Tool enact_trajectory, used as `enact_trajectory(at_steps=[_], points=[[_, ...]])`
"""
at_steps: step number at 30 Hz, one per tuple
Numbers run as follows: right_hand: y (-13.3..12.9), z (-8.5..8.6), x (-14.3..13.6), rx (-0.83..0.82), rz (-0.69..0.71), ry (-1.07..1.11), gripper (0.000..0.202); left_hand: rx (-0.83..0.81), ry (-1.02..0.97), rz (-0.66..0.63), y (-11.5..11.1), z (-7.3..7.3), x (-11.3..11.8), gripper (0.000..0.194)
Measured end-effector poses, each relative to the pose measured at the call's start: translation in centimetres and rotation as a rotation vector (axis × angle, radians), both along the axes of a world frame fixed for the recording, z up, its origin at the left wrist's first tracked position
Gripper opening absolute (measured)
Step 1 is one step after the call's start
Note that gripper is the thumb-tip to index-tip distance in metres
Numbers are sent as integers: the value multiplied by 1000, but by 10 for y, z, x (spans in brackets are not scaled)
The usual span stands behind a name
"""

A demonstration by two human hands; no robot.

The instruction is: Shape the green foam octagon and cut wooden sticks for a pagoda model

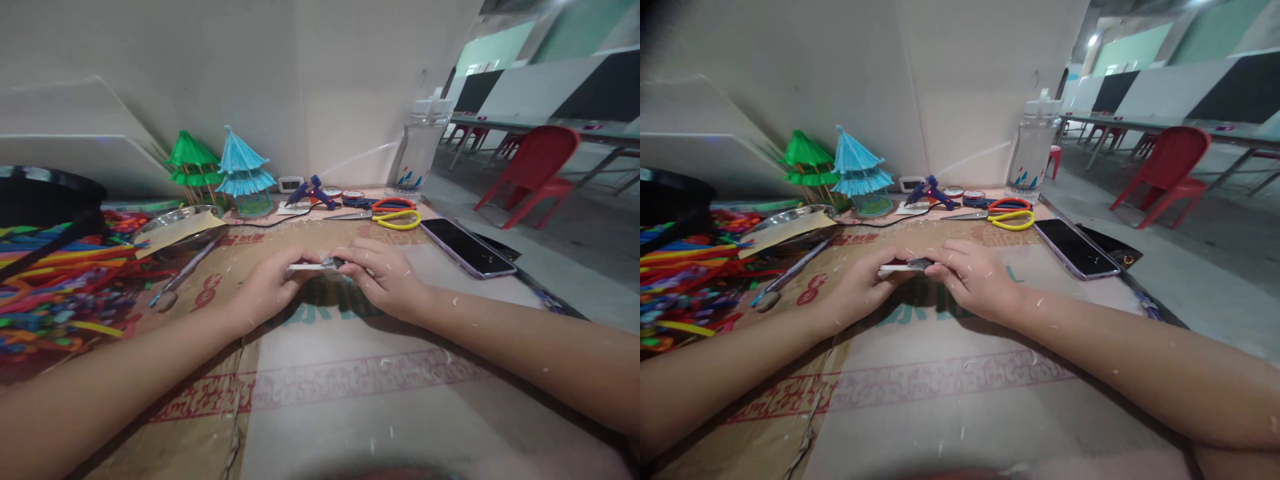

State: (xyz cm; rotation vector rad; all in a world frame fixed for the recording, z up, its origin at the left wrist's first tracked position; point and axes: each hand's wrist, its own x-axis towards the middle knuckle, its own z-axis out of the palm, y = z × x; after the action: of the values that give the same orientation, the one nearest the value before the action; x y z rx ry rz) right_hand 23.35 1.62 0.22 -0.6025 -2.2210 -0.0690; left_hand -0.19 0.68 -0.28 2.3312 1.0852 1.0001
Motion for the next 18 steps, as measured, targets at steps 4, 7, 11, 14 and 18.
enact_trajectory(at_steps=[4,7,11,14,18], points=[[8,-3,0,-244,-109,209,33,-96,-105,109,0,7,4,28],[15,-5,-2,-458,-158,301,36,-208,-229,79,1,9,7,47],[19,-5,-5,-615,-128,312,24,-335,-309,2,2,8,8,57],[18,-4,-6,-652,-116,302,21,-367,-323,8,2,5,7,62],[17,-4,-6,-653,-124,293,23,-377,-337,3,2,4,7,65]])
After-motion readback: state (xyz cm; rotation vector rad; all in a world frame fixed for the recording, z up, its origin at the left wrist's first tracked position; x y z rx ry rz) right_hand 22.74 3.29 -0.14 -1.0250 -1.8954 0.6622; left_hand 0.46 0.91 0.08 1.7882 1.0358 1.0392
